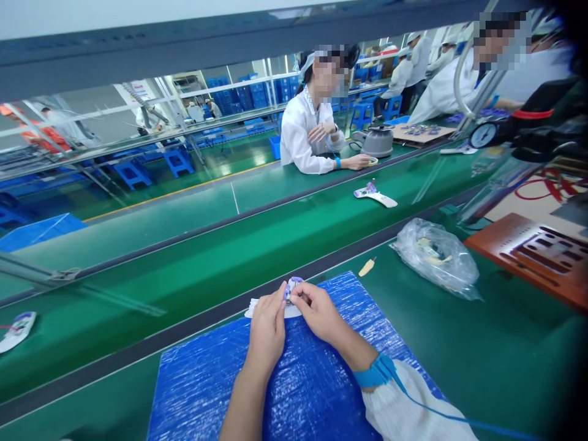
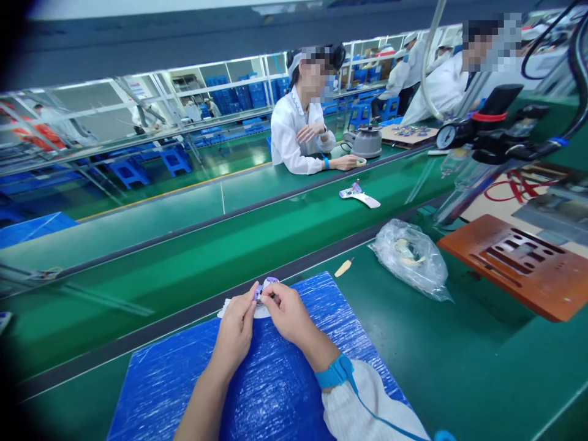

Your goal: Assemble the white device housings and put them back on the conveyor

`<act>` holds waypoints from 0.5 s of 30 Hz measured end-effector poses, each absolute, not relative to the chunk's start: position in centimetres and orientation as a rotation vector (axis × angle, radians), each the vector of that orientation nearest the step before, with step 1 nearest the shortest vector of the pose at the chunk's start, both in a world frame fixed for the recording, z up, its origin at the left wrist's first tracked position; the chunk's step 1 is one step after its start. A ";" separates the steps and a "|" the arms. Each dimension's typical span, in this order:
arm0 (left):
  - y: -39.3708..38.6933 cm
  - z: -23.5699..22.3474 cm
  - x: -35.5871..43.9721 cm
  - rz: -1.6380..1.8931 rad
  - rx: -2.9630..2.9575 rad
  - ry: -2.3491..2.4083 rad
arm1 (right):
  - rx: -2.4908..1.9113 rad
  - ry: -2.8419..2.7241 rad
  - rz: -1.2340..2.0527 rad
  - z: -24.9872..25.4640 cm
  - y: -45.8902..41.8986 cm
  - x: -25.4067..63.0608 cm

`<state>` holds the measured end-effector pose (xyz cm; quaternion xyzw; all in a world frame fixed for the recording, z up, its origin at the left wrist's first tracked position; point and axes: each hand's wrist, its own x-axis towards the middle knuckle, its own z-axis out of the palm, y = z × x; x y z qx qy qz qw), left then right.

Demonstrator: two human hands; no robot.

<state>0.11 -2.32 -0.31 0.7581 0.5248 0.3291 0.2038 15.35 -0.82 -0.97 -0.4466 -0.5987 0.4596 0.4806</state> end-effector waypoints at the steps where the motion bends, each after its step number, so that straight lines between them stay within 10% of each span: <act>1: -2.4 -0.3 0.2 0.922 2.100 1.476 | -1.088 -1.449 1.130 -1.0 -0.8 15.3; 15: 9.4 4.9 -2.3 1.224 1.596 1.941 | -1.191 -0.975 1.116 -1.0 0.7 15.8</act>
